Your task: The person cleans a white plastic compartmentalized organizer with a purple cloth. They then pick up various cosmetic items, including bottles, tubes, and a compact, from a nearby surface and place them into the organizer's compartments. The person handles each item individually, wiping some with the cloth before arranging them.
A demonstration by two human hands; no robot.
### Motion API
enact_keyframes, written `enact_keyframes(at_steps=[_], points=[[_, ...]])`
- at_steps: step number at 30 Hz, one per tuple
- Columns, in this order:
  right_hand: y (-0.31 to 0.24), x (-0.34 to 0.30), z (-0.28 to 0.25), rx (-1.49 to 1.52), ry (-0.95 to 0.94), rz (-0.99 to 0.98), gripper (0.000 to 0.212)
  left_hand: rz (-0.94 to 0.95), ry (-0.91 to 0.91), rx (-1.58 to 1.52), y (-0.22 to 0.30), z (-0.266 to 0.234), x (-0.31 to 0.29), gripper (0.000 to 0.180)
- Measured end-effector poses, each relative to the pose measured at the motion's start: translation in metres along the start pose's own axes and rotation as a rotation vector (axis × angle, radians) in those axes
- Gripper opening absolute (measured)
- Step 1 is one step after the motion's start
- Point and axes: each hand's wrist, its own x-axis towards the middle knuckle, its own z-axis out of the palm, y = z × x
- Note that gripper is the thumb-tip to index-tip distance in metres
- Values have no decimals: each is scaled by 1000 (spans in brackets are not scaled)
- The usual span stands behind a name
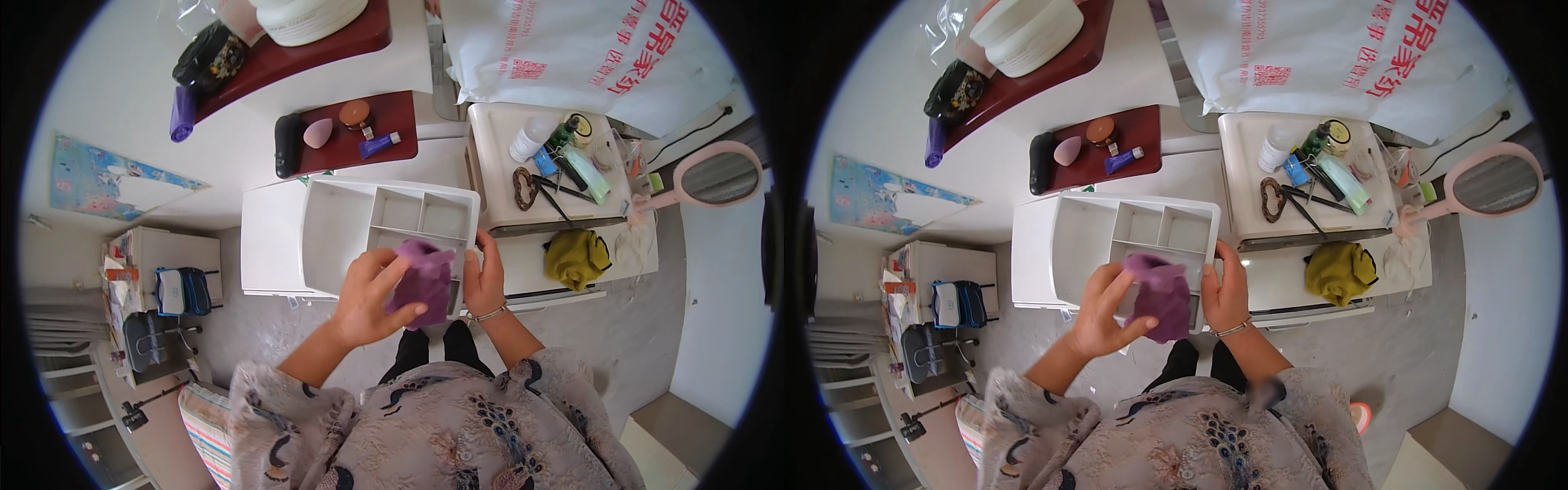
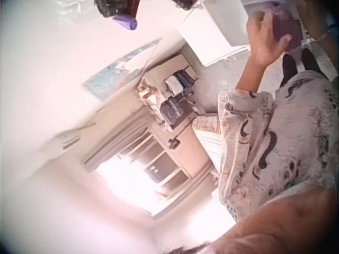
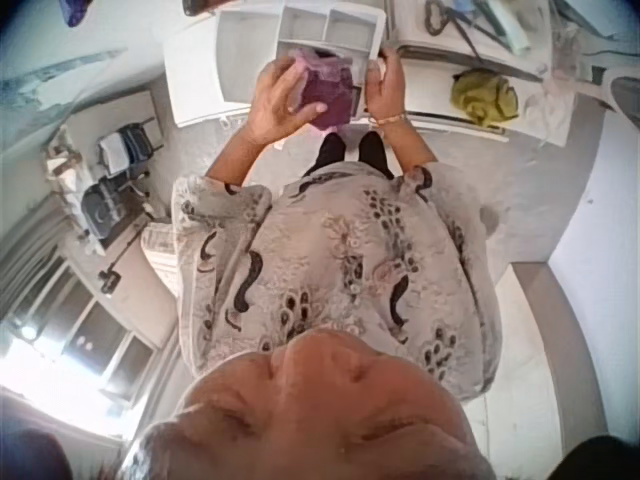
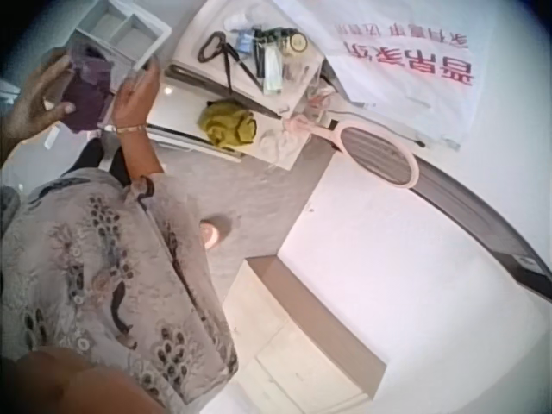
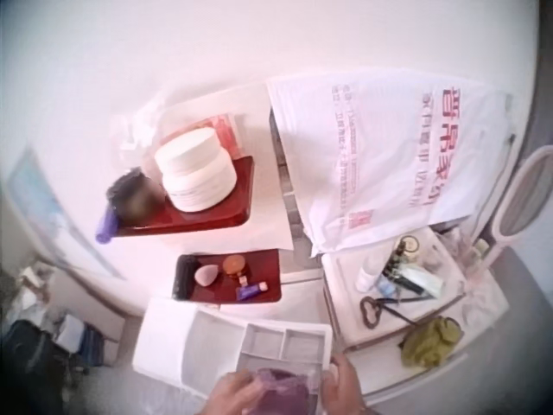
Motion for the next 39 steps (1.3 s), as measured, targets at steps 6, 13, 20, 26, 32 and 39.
enact_keyframes(at_steps=[6,13,20,26,32,39], points=[[-4,-1,-6,-48,11,-6,37,-85,280,-733,24,38,-53,93],[-9,-17,-5,27,4,72,37,-354,573,-1014,59,26,-71,79],[-18,-28,-6,68,32,138,37,-233,45,-30,64,-11,1,31],[-11,-25,-15,123,29,122,37,-180,-612,348,37,37,58,28],[-12,-8,-34,-1,4,53,38,-279,-771,495,58,44,85,34],[-15,-4,-38,-105,48,-6,37,-360,-744,571,64,42,86,36]])
